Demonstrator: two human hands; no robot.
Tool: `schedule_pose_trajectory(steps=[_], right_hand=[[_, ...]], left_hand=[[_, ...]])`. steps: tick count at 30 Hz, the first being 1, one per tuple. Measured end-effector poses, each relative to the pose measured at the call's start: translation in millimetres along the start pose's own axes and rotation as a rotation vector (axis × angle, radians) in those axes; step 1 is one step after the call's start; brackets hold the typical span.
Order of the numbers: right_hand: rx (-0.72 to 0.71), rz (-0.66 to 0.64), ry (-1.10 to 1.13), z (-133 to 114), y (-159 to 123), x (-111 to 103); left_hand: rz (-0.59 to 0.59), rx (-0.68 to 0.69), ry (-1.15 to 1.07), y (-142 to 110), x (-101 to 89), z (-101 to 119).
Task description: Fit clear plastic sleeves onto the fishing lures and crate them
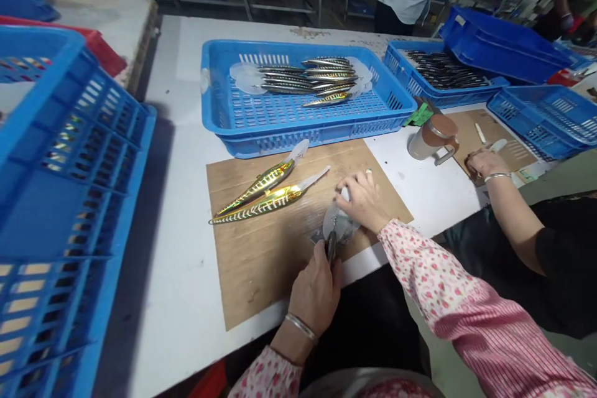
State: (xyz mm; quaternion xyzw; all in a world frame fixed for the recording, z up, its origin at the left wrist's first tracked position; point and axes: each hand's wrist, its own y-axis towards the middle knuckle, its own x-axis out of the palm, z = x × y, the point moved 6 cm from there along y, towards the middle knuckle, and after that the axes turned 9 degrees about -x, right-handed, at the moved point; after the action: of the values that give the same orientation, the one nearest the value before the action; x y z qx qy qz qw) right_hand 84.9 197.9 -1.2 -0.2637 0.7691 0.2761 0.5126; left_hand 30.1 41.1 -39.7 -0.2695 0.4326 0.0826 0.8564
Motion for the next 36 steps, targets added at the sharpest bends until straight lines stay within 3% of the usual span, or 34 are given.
schedule_pose_trajectory(steps=[6,10,15,20,26,30,36], right_hand=[[-0.036,-0.091,0.056,-4,2,3],[-0.013,-0.032,0.0,-1,2,0],[-0.123,-0.116,0.085,-7,-4,6],[-0.027,0.0,0.024,3,0,0],[-0.167,-0.055,0.168,-5,-8,9],[-0.046,0.029,0.08,9,6,3],[-0.215,-0.053,0.205,-13,-11,6]], left_hand=[[-0.014,-0.008,-0.008,0,1.0,0],[-0.014,-0.012,-0.053,1,1.4,-1],[-0.046,-0.014,-0.104,1,1.1,-3],[-0.038,-0.018,-0.152,0,0.9,-5],[-0.061,0.04,-0.262,3,1.2,-7],[-0.033,0.039,-0.298,4,-0.7,-11],[-0.047,0.109,-0.439,7,-1.8,-15]])
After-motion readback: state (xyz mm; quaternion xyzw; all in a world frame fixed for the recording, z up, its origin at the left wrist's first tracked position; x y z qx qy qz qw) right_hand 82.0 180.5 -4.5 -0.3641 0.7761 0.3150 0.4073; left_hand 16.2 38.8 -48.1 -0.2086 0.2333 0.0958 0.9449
